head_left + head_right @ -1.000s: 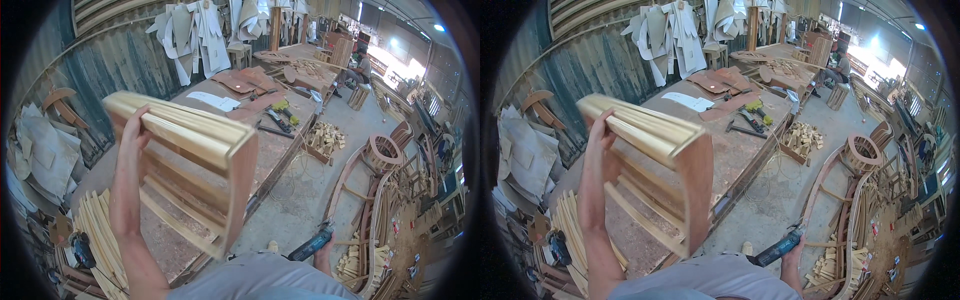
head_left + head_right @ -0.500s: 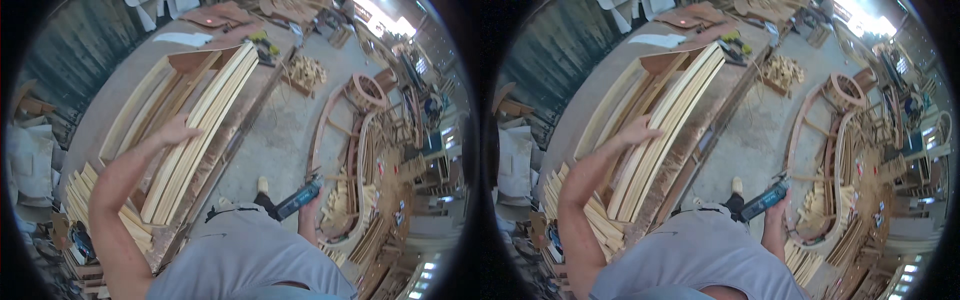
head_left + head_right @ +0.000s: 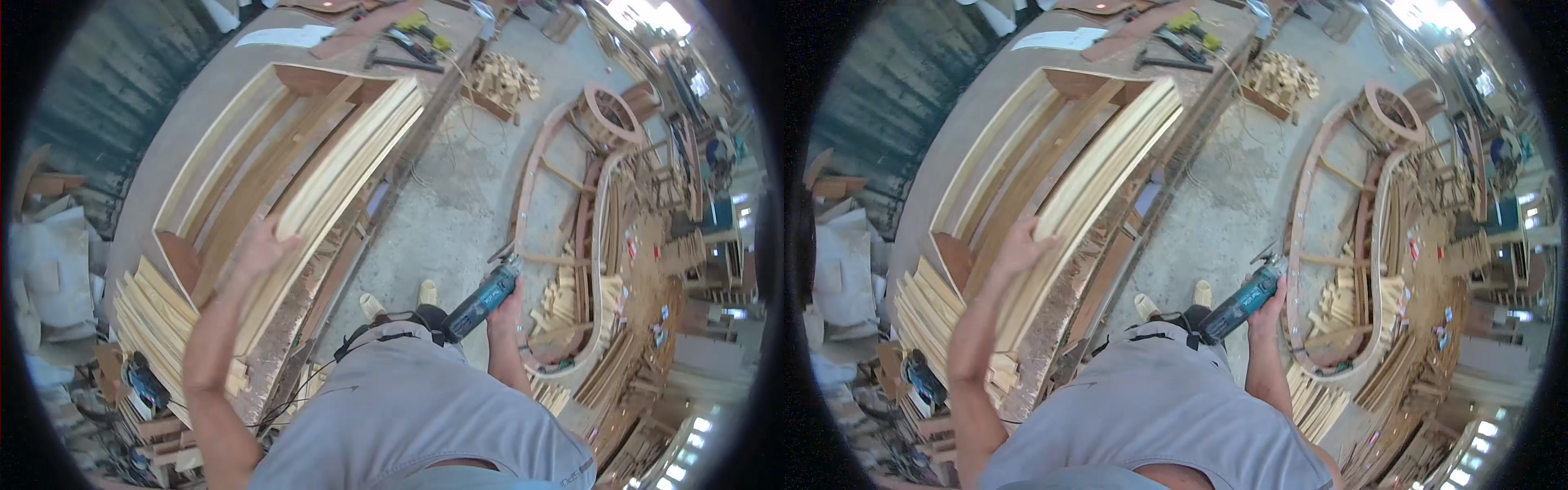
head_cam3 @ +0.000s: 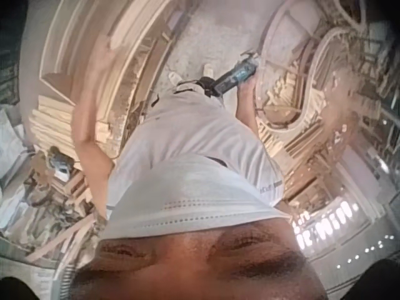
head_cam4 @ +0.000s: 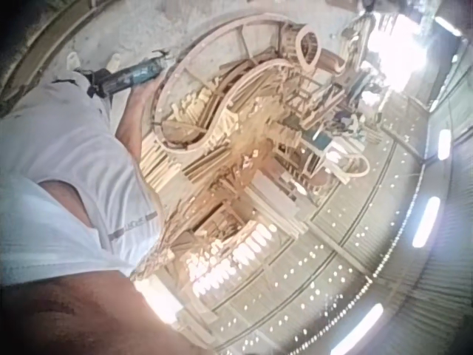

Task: The recorder uses power tools including a router, nail gun, and power sander to assemble and finish a wooden furniture component.

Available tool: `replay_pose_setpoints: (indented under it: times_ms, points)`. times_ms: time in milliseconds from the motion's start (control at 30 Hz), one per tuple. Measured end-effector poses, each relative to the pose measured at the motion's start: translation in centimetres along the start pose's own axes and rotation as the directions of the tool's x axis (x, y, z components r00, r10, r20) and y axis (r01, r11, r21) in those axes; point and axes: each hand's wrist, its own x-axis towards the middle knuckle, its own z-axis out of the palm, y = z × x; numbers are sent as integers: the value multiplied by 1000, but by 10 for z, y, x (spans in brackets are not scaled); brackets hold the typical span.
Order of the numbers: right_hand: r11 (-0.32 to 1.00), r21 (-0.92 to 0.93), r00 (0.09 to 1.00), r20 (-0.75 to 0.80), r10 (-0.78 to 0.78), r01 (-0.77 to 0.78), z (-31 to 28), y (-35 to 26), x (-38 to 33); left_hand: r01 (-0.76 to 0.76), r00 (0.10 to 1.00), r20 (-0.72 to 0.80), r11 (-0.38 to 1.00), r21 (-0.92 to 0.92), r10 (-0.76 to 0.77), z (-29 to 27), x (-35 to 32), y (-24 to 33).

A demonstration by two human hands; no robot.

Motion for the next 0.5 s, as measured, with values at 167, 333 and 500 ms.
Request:
replay_pose_setpoints:
  times_ms: [167, 333, 500]
  points:
    - [993, -44, 981, 157, 117, -111, 44, -14, 18, 52, 995, -88, 995, 81, -45, -132, 8, 54]
    - [982, -132, 943, 287, 170, -137, 77, -21, 34, 92, 947, -320, 945, 314, 14, -198, 24, 56]
    - [930, -286, 890, 326, 320, -229, 84, -11, 51, 144, 910, -414, 930, 338, 9, -218, 31, 52]
